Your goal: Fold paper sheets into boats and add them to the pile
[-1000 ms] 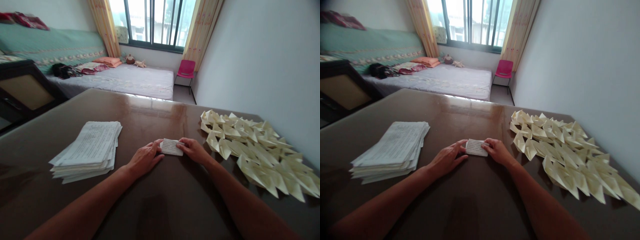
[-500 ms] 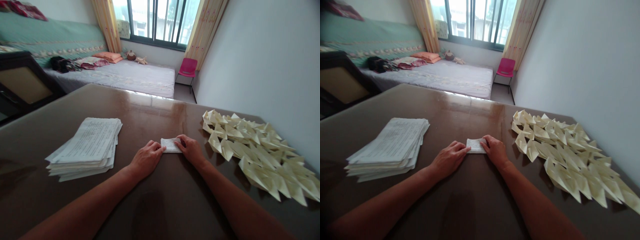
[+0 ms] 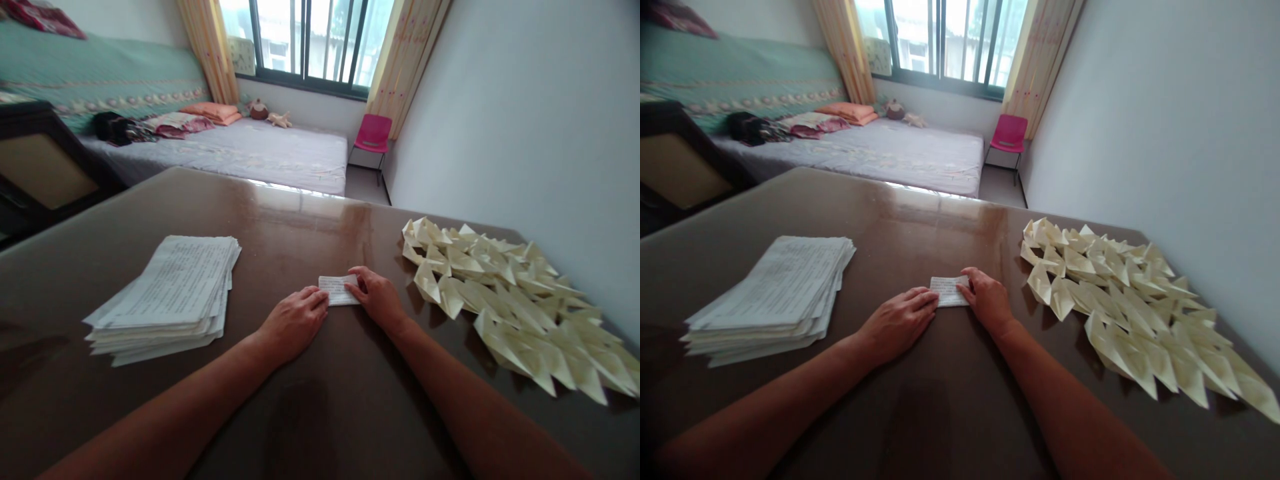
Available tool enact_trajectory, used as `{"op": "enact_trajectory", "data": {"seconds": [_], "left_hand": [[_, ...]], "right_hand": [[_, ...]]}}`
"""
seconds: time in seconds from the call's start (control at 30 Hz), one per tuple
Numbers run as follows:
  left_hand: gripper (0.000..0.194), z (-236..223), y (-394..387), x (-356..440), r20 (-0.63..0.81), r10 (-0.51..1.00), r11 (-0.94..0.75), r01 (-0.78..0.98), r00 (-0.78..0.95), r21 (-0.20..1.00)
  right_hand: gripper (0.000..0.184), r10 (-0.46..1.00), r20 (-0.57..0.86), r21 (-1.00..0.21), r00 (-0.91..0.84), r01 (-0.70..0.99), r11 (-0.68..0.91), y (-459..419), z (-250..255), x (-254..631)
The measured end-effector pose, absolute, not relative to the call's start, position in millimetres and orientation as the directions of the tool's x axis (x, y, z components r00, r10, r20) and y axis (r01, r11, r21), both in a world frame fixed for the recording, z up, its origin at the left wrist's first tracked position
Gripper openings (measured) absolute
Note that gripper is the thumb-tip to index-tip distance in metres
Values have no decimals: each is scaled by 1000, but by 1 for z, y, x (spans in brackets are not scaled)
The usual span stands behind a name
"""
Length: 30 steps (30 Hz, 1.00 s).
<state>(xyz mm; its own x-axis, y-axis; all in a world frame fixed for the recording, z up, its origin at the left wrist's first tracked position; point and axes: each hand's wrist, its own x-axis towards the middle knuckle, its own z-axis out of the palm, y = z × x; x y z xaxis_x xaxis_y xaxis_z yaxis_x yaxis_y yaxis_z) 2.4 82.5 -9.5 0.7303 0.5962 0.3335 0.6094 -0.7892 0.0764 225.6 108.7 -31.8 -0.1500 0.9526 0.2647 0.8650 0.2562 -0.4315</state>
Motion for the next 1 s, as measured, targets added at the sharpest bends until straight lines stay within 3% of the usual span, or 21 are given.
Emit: {"op": "enact_trajectory", "data": {"seconds": [0.13, 0.27, 0.37, 0.47, 0.57, 0.63, 0.73, 0.87, 0.93, 1.0], "left_hand": [[26, -10, 80, 3, 288, 634, -762, 643, 718, 74], [24, -7, 78, 4, 251, 655, -746, 662, 713, 67], [20, -4, 77, 5, 222, 654, -749, 661, 723, 51], [19, -1, 76, 6, 201, 652, -750, 661, 731, 29], [19, 2, 75, 6, 203, 657, -744, 668, 726, 20], [19, 5, 74, 7, 209, 662, -738, 674, 720, 16], [20, 7, 73, 6, 216, 670, -730, 684, 710, 13], [27, 5, 75, 3, 231, 711, -692, 719, 664, 67], [26, 1, 78, 1, 244, 752, -650, 751, 612, 119], [25, -3, 82, 0, 261, 798, -592, 787, 543, 175]], "right_hand": [[29, 942, 291, -381, -166, 883, 273, 105, -23, 224], [32, 861, 403, -126, -310, 913, 387, 86, 3, 210], [34, 814, 250, -33, -523, 836, 547, 65, 15, 196], [51, 812, 98, -14, -575, 815, 579, 51, 15, 190], [74, 824, -3, 9, -567, 824, 567, 43, 12, 192], [77, 850, -52, 30, -524, 850, 525, 39, 16, 194], [70, 893, -100, 75, -438, 892, 446, 37, 27, 196], [41, 940, -93, 118, -330, 933, 339, 50, 37, 202], [34, 960, -8, 81, -280, 957, 280, 62, 32, 209], [45, 964, 74, -18, -255, 966, 257, 75, 22, 217]]}}
